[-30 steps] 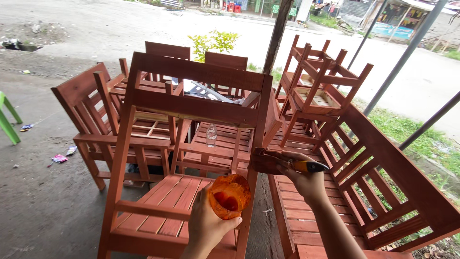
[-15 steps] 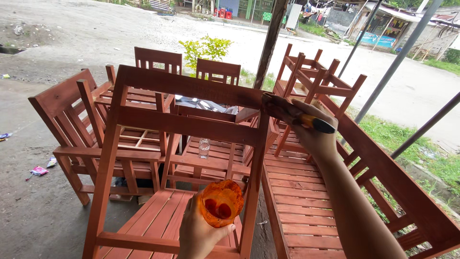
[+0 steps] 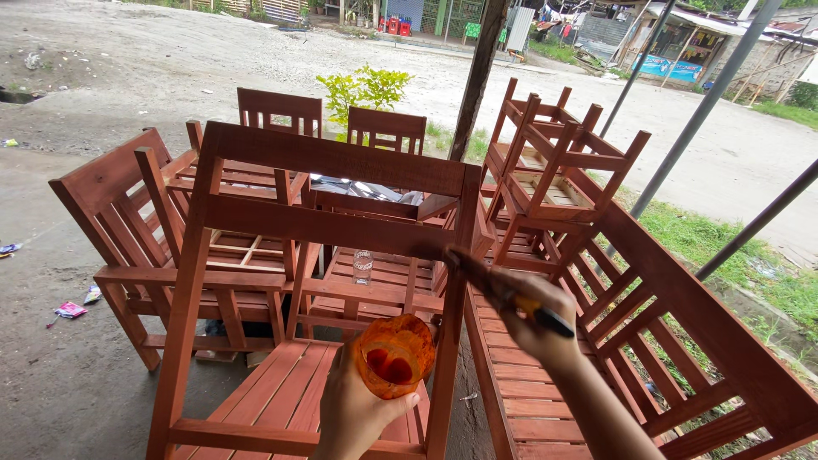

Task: The person applies reddish wood stain to wooden furniture using a cloth, wiping the stain across the slats of a table top and frame, then moves to a chair and wipes stain onto its seat and rails while holding a stained container of stain in the other hand.

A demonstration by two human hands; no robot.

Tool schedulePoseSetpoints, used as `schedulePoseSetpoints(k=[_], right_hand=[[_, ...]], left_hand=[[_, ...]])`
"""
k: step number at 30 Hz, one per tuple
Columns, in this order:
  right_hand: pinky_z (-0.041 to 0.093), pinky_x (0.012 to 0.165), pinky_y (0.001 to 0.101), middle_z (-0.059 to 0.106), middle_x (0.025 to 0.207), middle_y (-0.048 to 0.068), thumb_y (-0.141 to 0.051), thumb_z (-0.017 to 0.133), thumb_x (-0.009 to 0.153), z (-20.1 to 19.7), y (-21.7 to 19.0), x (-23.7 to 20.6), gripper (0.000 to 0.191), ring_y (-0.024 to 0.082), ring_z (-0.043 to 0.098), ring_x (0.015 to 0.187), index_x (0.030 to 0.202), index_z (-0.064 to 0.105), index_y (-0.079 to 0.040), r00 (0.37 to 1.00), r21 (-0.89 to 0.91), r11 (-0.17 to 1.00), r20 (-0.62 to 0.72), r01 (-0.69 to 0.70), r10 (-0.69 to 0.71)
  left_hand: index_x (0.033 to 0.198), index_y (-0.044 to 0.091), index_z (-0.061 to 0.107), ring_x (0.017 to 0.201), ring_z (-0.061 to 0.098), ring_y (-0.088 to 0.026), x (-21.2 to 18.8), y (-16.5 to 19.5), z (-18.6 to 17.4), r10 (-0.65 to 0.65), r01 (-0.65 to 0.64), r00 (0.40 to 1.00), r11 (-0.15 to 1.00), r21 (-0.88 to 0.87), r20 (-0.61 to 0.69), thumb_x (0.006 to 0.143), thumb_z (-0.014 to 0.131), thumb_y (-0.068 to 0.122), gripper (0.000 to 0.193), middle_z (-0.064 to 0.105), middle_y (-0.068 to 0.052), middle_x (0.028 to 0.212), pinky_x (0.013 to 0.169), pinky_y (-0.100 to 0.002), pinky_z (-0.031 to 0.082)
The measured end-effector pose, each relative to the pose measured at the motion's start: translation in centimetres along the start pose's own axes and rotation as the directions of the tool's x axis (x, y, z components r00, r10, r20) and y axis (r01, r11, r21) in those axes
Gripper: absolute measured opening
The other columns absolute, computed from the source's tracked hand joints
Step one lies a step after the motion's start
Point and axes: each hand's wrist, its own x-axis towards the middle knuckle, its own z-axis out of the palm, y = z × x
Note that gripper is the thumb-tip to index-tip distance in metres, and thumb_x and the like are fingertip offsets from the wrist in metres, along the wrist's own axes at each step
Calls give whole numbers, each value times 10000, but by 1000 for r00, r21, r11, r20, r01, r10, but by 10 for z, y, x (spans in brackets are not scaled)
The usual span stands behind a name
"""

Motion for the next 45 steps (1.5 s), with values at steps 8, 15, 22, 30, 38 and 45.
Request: schedulePoseSetpoints(k=[8, 15, 22, 30, 38, 45], right_hand=[[684, 686, 290, 810, 975, 81, -72, 750, 882, -16, 26, 33, 236, 161, 806, 789, 1118, 759, -69, 968, -2, 1000, 248, -30, 29], [642, 777, 301, 796, 1025, 91, -41, 786, 869, -19, 53, 148, 297, 172, 777, 883, 1163, 766, -82, 999, -175, 984, -35, 21, -28], [632, 719, 311, 780, 1001, 100, -56, 812, 908, -10, 35, 140, 231, 206, 780, 854, 1135, 774, -71, 980, -311, 935, -46, 170, -193], [654, 866, 390, 781, 1111, 107, -67, 748, 863, 8, 31, 43, 261, 250, 775, 978, 1123, 757, -91, 945, -324, 889, 149, 325, -291], [627, 930, 402, 737, 1256, 102, -112, 728, 840, 29, -16, -89, 422, 266, 727, 1097, 1262, 704, -119, 934, -341, 896, 309, 285, -180], [597, 923, 441, 703, 1291, 141, -135, 713, 810, 38, -60, -177, 513, 322, 677, 1157, 1319, 682, -69, 876, -257, 945, 480, 202, -56]], left_hand=[[1247, 138, 545, 1061, 735, -223, 6, 1, -1, 51, -52, 998, 998, -45, -24, 491, 977, 250, 877, 712, -41, 1103, 918, -387, 579], [1296, 162, 516, 1096, 710, -229, 7, 1, 0, 36, -36, 999, 999, -14, -16, 439, 1032, 261, 1006, 697, -47, 1162, 961, -383, 556], [1316, 161, 505, 1104, 697, -232, 3, -6, -7, 29, -29, 999, 1000, -8, -22, 479, 994, 241, 973, 676, -50, 1194, 933, -398, 570], [1299, 131, 545, 1078, 712, -230, -4, -11, -10, 62, -64, 997, 998, -30, -50, 510, 975, 253, 907, 697, -55, 1120, 939, -382, 561], [1250, 97, 558, 1076, 704, -250, -25, -17, -10, 131, -133, 985, 991, -17, -112, 518, 970, 244, 853, 687, -76, 1129, 926, -403, 556], [1241, 75, 546, 1053, 707, -256, -58, -24, -9, 127, -131, 982, 991, -24, -138, 539, 964, 262, 838, 657, -99, 1140, 900, -400, 572]])
